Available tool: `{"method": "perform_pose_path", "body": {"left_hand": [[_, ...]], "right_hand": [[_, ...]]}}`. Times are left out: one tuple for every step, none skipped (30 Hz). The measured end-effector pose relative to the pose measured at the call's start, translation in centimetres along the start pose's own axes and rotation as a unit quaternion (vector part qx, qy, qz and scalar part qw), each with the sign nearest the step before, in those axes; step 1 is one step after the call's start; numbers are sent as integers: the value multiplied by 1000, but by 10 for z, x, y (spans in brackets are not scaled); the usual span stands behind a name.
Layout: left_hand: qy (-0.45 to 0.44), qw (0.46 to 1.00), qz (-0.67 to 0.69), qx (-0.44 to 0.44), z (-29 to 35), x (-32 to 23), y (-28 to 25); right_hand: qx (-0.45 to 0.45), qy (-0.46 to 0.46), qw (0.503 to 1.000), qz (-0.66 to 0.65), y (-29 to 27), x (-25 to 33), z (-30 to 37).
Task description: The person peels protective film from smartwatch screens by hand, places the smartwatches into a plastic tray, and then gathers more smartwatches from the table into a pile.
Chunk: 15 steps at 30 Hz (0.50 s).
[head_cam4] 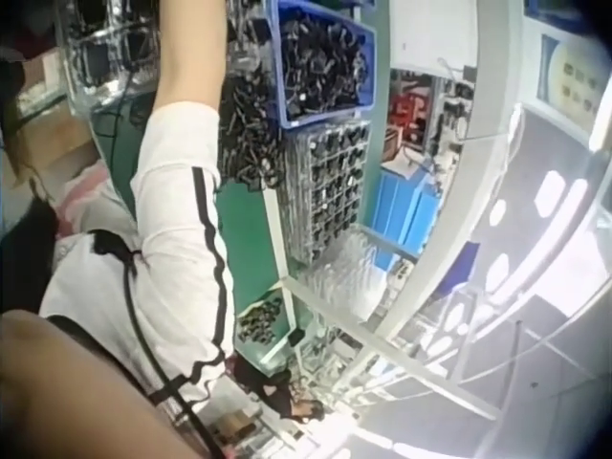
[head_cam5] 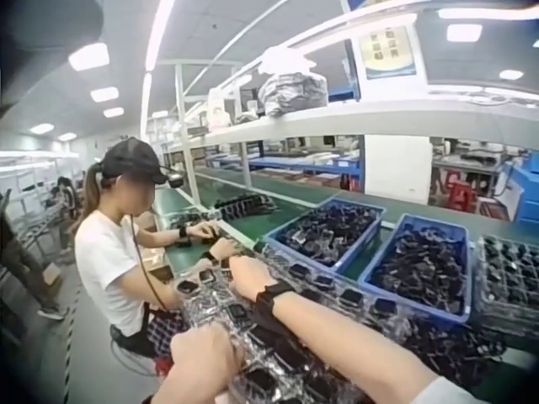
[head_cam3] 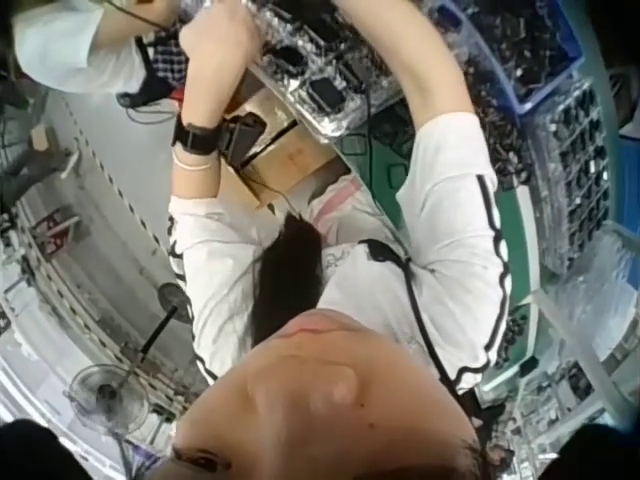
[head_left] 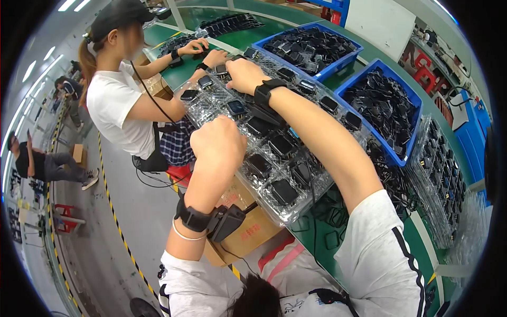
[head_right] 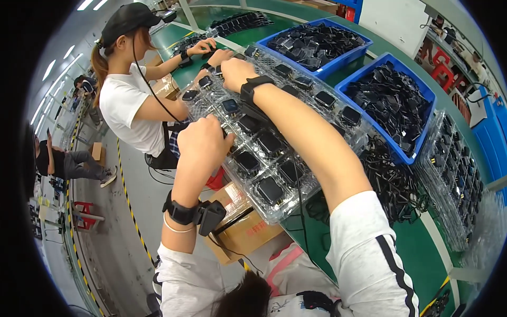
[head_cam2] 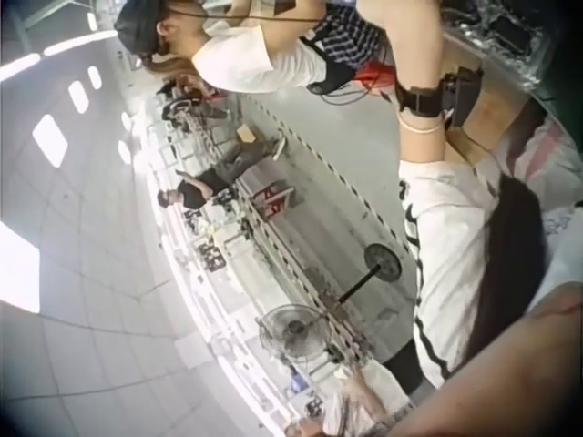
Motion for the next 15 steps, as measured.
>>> {"method": "perform_pose_path", "body": {"left_hand": [[36,999,4,24,1,-3,-2],[41,996,16,77,-2,-6,6],[44,996,17,78,-5,-8,5],[34,995,12,96,-6,-8,5],[27,993,6,113,-8,-9,4],[36,993,7,111,-11,-7,-3],[46,998,15,50,-17,-2,-7],[10,1000,5,9,-22,9,-11],[-25,999,-5,-33,-27,20,-16],[-34,997,-26,-66,-35,29,-14],[-31,997,-26,-68,-42,30,-6],[-33,995,-50,-76,-47,34,1],[-36,993,-74,-83,-51,36,9],[-43,993,-76,-83,-54,36,16],[-38,990,-90,-99,-54,34,20]], "right_hand": [[-10,-23,1000,-11,2,0,-1],[-8,-29,999,-28,-1,-6,-5],[-6,-34,998,-45,-6,-11,-9],[-46,-13,998,-41,-8,-22,-16],[-59,1,998,-17,-13,-33,-17],[-46,-2,999,14,-6,-46,-21],[-33,-5,998,46,-3,-56,-23],[-34,-5,998,43,-3,-53,-20],[0,-15,999,49,2,-50,-17],[33,-26,998,54,5,-47,-15],[31,-23,998,56,4,-54,-14],[-28,1,999,45,-3,-63,-16],[-87,25,995,33,-10,-72,-19],[-58,31,996,58,-9,-81,-24],[-68,66,994,46,-8,-91,-22]]}}
Point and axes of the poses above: each hand's wrist, its own z-axis away from the middle knuckle, its own y-axis out of the palm, x = y × z, the point moved 7 cm from there along -z, towards the middle knuckle
